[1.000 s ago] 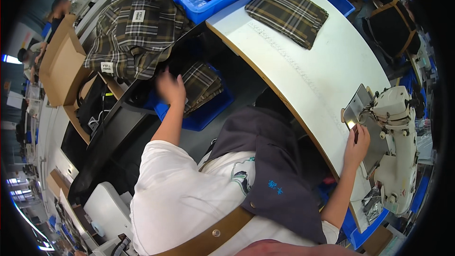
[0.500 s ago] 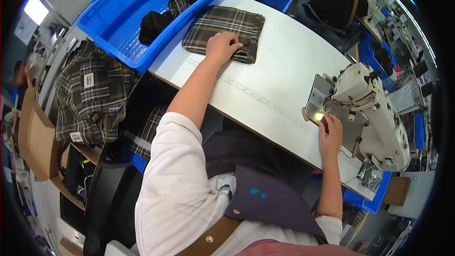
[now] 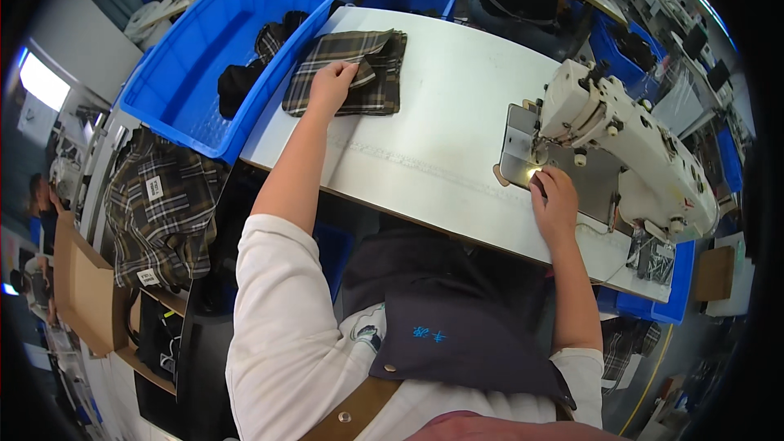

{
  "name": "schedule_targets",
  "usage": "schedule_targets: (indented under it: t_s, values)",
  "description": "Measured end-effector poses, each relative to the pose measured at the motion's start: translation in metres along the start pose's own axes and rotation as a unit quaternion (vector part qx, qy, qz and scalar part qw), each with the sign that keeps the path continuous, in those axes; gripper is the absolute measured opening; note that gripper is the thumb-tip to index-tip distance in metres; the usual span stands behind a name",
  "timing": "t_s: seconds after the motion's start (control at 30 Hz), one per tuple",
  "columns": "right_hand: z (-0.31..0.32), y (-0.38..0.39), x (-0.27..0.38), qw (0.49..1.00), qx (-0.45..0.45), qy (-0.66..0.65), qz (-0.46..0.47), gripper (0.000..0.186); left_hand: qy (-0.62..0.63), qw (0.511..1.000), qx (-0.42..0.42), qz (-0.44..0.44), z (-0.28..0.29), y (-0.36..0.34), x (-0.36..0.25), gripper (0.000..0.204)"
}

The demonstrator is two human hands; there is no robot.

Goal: Sewing together plaid textile pieces using an industrial sewing machine.

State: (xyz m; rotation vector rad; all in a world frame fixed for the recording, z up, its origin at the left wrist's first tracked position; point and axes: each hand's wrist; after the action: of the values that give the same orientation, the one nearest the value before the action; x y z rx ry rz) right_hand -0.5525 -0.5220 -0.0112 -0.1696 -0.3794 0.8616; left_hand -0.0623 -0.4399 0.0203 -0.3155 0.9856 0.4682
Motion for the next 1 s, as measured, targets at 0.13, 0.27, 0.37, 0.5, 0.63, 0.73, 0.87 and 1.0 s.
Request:
schedule_targets:
  t_s: [0.13, 0.27, 0.37, 0.5, 0.63, 0.73, 0.87, 1.0]
  values:
    - [0.002, 0.004, 0.0, 1.0, -0.004, -0.015, 0.026, 0.029, -0.05, 0.992, 0.068, -0.089, -0.042, 0.056, -0.065, 0.027]
    - [0.005, 0.005, 0.027, 0.997, -0.013, 0.004, 0.075, 0.032, -0.125, 0.928, 0.184, -0.297, -0.138, 0.133, -0.063, 0.017]
    - [-0.005, 0.011, 0.053, 0.989, 0.013, -0.133, 0.06, 0.035, -0.177, 0.896, 0.229, -0.336, -0.176, 0.188, -0.077, 0.028]
    - [-0.02, 0.009, 0.059, 0.972, 0.086, -0.202, 0.081, 0.038, 0.012, 0.936, 0.204, -0.286, -0.166, 0.199, -0.071, 0.029]
    - [-0.02, 0.017, 0.048, 0.989, 0.085, -0.116, 0.045, 0.038, -0.043, 0.974, 0.026, -0.22, -0.085, 0.189, -0.04, 0.026]
    - [-0.02, 0.015, 0.056, 0.99, 0.09, -0.088, 0.061, 0.039, -0.148, 0.963, -0.195, -0.109, 0.002, 0.208, 0.024, 0.024]
    - [-0.017, 0.015, 0.052, 0.992, 0.097, -0.066, 0.054, 0.041, -0.392, 0.866, -0.304, -0.057, 0.127, 0.259, 0.084, 0.021]
    - [-0.02, 0.012, 0.054, 0.991, 0.101, -0.068, 0.059, 0.041, -0.578, 0.741, -0.285, 0.19, 0.209, 0.323, 0.142, 0.045]
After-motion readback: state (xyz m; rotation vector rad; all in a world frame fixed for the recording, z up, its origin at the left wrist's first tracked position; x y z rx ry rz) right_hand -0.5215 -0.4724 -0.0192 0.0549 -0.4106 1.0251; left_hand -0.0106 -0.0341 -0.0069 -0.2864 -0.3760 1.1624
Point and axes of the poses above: each hand's wrist, its own y-axis away from the middle knuckle, its own z-axis out of the back of the hand, x = y × z, and after that the axes turned 13 degrees about x, right-handed
